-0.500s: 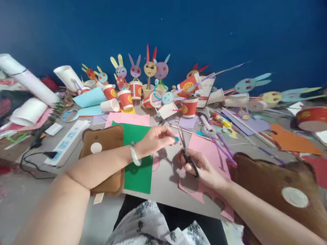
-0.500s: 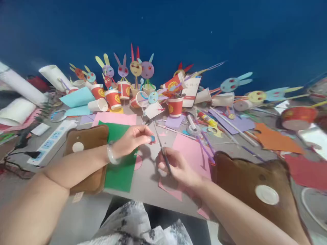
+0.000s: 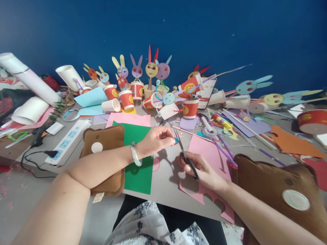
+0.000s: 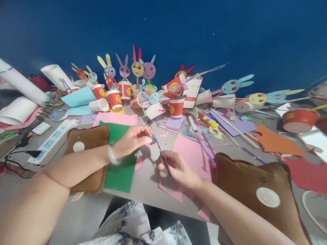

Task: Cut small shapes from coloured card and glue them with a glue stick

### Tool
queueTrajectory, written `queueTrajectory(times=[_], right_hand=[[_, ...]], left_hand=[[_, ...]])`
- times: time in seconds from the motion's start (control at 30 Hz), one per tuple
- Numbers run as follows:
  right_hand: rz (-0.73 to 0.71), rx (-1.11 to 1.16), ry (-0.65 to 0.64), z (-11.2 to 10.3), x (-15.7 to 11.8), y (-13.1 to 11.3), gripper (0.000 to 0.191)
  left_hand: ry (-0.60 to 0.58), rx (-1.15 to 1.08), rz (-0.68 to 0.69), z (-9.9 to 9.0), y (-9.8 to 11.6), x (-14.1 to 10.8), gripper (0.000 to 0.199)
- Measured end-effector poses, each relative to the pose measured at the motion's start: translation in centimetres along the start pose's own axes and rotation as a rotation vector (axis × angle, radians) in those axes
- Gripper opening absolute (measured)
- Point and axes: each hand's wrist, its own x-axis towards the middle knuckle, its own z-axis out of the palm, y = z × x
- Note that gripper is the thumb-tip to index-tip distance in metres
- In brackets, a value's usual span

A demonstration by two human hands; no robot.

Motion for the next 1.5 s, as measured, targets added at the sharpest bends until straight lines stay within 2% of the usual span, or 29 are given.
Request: queueTrajectory(times=[0.57, 0.77, 0.93, 1.0, 1.17, 1.27, 1.37, 1.5], right_hand=[[0.040, -0.019, 0.020, 0.1, 0.1, 0.2, 0.051], [0.046, -0.075, 0.164, 0.1, 0.0, 0.3, 0.048], [0.015, -0.061, 0.345, 0.1, 0.2, -0.2, 0.039], [0.002, -0.073, 0.398, 0.1, 0.3, -0.2, 0.037], [-0.026, -0.109, 0.477, 0.1, 0.2, -0.1, 0.032], [-0.023, -0.111, 0.460, 0.2, 0.1, -0.2, 0.030], [-0.058, -0.148, 0.410, 0.2, -0.1, -0.3, 0.028], [-0.141, -0.253, 0.375, 0.1, -0.1, -0.3, 0.026]], left_hand=[[0.028, -0.016, 0.011, 0.0, 0.2, 0.0, 0.005], [0.039, 0.014, -0.037, -0.3, 0.2, 0.3, 0.008], [0.027, 0.261, -0.081, -1.3, -0.5, 1.3, 0.012], [-0.005, 0.378, -0.073, -1.7, -0.7, 1.6, 0.012], [-0.179, 0.670, 0.013, -2.6, -0.7, 1.7, 0.014], [-0.245, 0.882, 0.024, -2.7, -0.4, 1.7, 0.013], [-0.346, 1.071, -0.044, -2.6, -0.1, 1.6, 0.015], [-0.499, 1.183, -0.075, -2.4, 0.1, 1.4, 0.021]])
